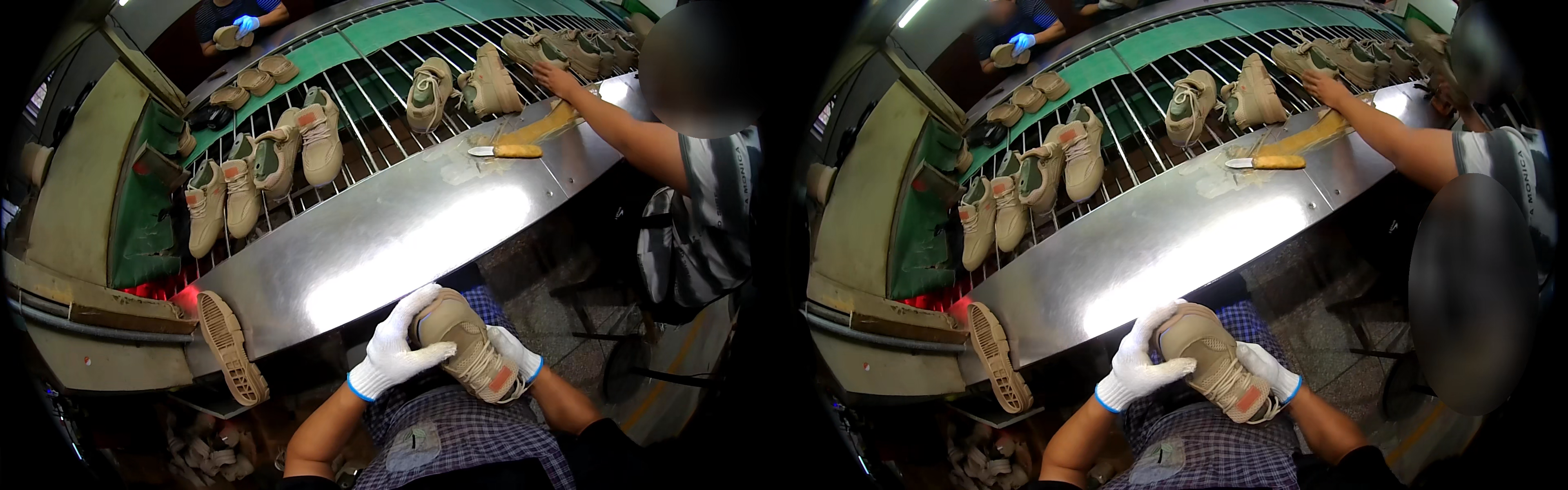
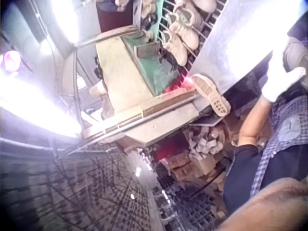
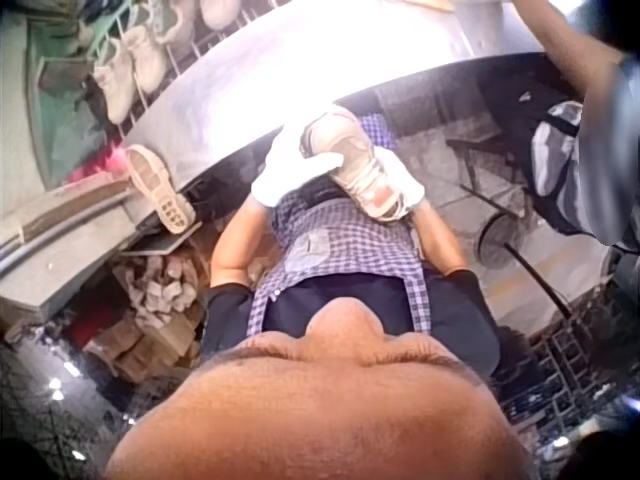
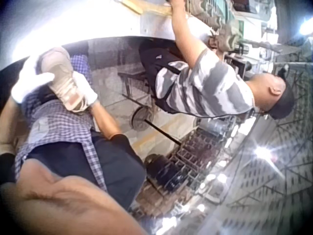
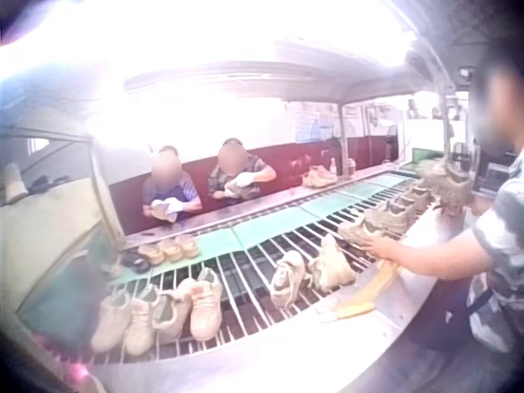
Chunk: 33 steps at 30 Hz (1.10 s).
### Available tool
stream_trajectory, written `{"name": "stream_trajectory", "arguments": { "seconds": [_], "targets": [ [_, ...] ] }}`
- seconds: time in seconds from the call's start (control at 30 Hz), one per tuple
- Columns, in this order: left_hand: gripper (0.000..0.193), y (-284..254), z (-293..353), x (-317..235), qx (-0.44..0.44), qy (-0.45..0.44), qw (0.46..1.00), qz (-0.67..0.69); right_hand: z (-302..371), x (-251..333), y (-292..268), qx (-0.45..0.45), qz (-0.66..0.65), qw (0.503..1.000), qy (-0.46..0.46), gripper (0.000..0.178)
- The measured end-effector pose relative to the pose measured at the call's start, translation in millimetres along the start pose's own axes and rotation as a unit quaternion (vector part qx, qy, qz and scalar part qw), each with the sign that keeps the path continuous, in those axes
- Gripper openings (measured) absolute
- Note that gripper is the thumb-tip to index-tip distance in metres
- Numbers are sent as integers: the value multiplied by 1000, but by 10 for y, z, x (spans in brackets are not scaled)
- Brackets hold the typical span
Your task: The person processes shoes on an assembly line by taking them from a moving conveyor, using a small blade to trim material from the heel area, and placing them back onto the rack.
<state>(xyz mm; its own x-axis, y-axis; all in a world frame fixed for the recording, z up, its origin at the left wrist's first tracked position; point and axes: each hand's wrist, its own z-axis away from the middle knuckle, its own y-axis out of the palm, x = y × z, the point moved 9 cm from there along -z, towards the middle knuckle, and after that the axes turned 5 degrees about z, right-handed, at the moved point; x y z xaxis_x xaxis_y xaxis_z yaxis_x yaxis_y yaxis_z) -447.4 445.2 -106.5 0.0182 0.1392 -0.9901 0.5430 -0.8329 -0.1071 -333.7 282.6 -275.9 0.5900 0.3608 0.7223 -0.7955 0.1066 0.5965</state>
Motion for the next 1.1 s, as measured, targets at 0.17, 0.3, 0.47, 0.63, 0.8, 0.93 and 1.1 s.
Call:
{"name": "stream_trajectory", "arguments": {
  "seconds": [0.17, 0.3, 0.47, 0.63, 0.8, 0.93, 1.1],
  "targets": [
    [69, 168, -119, 33, -4, 37, 999, 36, 170, 118, 35, -34, -21, 998, -41, 70],
    [70, 349, -423, 0, 79, 112, 990, -16, 228, 39, -40, -54, -143, 988, -2, 88],
    [101, 490, -675, 223, 230, 11, 972, 58, 305, -35, -173, -18, -287, 957, -19, 92],
    [112, 441, -653, 336, 251, 40, 965, -67, 259, -220, -474, -65, -284, 956, -29, 94],
    [95, 451, -692, 266, 246, -46, 968, -19, 187, -138, -380, 4, -314, 948, -52, 93],
    [91, 528, -666, 389, 203, -39, 978, 20, 184, -56, -199, 79, -331, 937, -73, 92],
    [92, 661, -571, 447, 202, -60, 975, 75, 195, -42, -173, 40, -320, 943, -82, 91]
  ]
}}
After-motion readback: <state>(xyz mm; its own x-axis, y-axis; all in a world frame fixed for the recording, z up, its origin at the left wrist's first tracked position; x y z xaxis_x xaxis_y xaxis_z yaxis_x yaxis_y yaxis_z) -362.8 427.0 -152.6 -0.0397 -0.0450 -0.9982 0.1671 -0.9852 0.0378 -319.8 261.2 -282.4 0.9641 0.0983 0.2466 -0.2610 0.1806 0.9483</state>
